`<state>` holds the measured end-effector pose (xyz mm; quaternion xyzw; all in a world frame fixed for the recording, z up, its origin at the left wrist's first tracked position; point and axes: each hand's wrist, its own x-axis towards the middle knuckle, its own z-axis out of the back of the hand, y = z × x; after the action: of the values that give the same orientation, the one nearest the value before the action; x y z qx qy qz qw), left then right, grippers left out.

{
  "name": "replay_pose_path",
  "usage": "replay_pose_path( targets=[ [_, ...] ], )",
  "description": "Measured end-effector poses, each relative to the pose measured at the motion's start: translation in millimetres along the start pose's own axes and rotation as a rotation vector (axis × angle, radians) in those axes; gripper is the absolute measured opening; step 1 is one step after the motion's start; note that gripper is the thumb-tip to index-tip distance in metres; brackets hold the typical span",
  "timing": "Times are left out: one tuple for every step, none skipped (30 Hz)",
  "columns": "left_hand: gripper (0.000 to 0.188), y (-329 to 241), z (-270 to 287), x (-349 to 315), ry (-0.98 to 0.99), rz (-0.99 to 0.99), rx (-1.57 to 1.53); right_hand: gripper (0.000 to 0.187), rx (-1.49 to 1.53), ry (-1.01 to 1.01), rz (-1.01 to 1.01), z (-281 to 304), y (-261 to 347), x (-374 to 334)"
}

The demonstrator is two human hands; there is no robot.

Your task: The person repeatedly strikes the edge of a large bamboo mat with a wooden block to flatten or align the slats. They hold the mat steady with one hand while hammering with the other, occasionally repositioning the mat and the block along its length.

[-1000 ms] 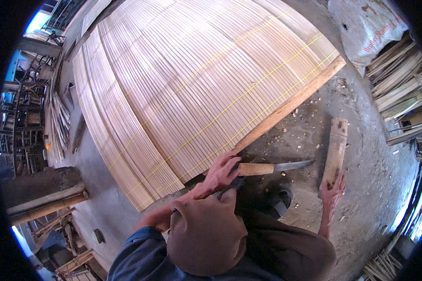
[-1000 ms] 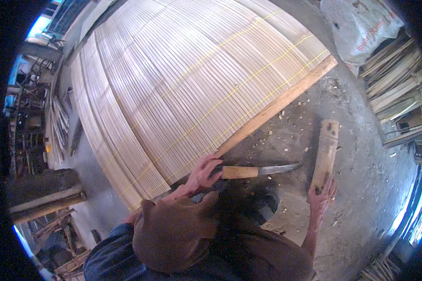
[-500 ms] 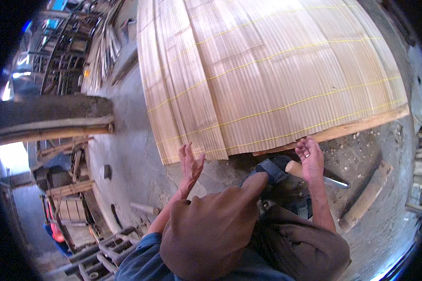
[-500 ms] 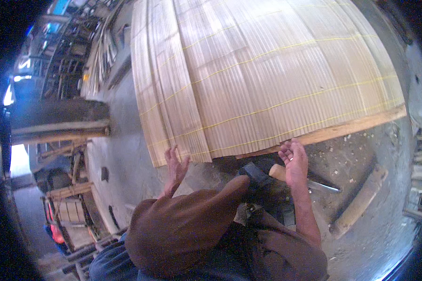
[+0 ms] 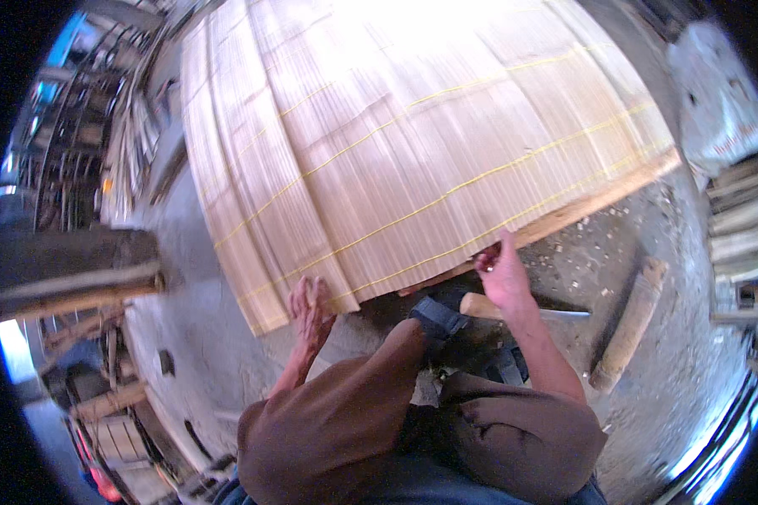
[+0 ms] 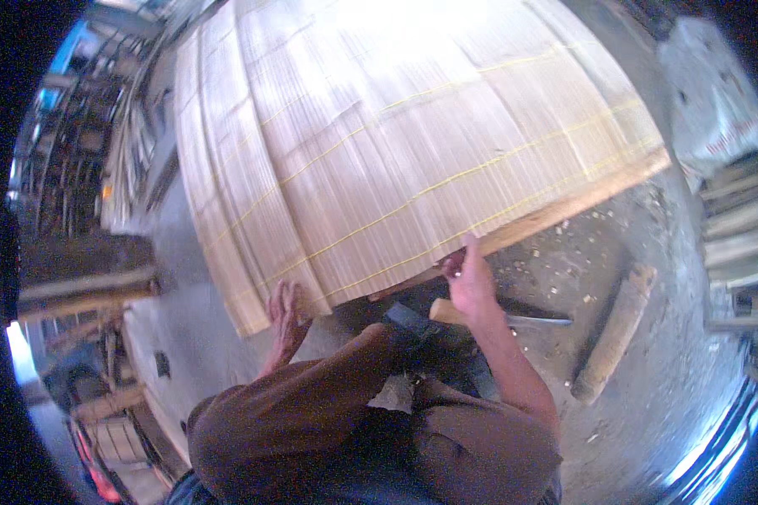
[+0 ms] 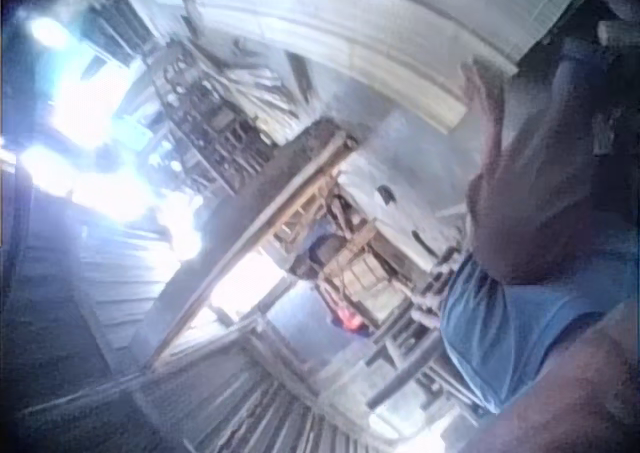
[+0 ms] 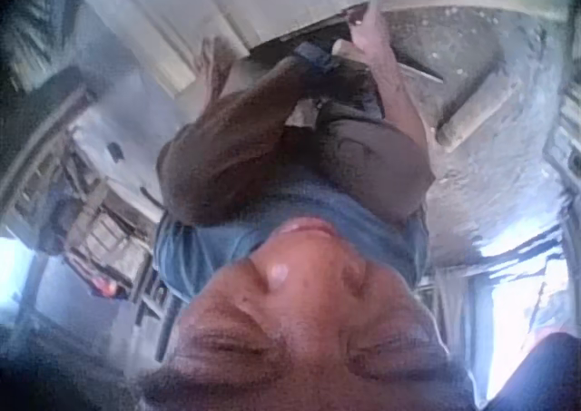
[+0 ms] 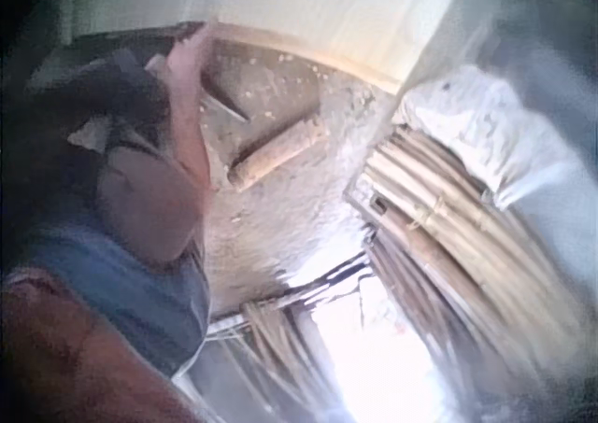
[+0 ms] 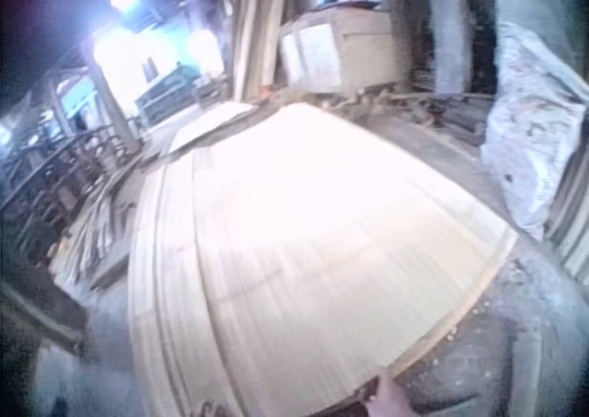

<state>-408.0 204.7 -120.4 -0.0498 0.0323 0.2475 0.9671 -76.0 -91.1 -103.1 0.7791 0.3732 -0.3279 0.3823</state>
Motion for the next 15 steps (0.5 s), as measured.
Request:
replay_pose_path(
  targets=[
    [0.098, -2, 12, -3, 0.020, -0.001, -0.035, 0.034, -0.049, -0.013, -0.026, 4, -3, 14],
    [0.097, -8, 22, -4, 0.054, -0.021, -0.033, 0.037, -0.083, -0.012, -0.008, -1, -2, 19],
    [0.096, -13, 29, 1, 0.071, -0.044, -0.035, 0.040, -0.120, -0.022, 0.026, -9, 6, 17],
    [0.096, -16, 26, 10, 0.089, -0.064, -0.041, 0.044, -0.141, -0.028, 0.108, -12, 14, 8],
    [0.096, -10, 40, 2, 0.076, -0.016, -0.033, 0.049, -0.156, 0.022, 0.110, -29, 3, 8],
    [0.096, -16, 41, 1, 0.043, 0.011, -0.060, 0.054, -0.215, 0.039, 0.203, -24, 7, 10],
    [0.096, -20, 44, 0, 0.010, 0.046, -0.080, 0.060, -0.271, 0.063, 0.288, -15, 11, 16],
    [0.096, -21, 38, -3, 0.006, 0.074, -0.064, 0.057, -0.275, 0.078, 0.304, -17, 16, 8],
    [0.096, -17, 26, -7, 0.005, 0.112, -0.045, 0.054, -0.281, 0.098, 0.310, -26, 22, -4],
    [0.096, -8, 20, -15, 0.007, 0.152, -0.025, 0.052, -0.327, 0.089, 0.278, -38, 25, -11],
    [0.094, -6, 16, -13, 0.008, 0.136, -0.041, 0.051, -0.373, 0.043, 0.273, -40, 34, -20],
    [0.093, -8, 10, -12, 0.017, 0.119, -0.071, 0.049, -0.429, -0.015, 0.270, -41, 41, -27],
    [0.092, -7, 6, -10, 0.026, 0.100, -0.098, 0.047, -0.359, 0.021, 0.319, -46, 45, -31],
    [0.092, -9, 5, -10, 0.027, 0.099, -0.071, 0.046, -0.286, 0.045, 0.363, -47, 49, -31],
    [0.092, -10, 4, -9, 0.029, 0.094, -0.042, 0.044, -0.210, 0.069, 0.406, -49, 55, -33]
  ],
)
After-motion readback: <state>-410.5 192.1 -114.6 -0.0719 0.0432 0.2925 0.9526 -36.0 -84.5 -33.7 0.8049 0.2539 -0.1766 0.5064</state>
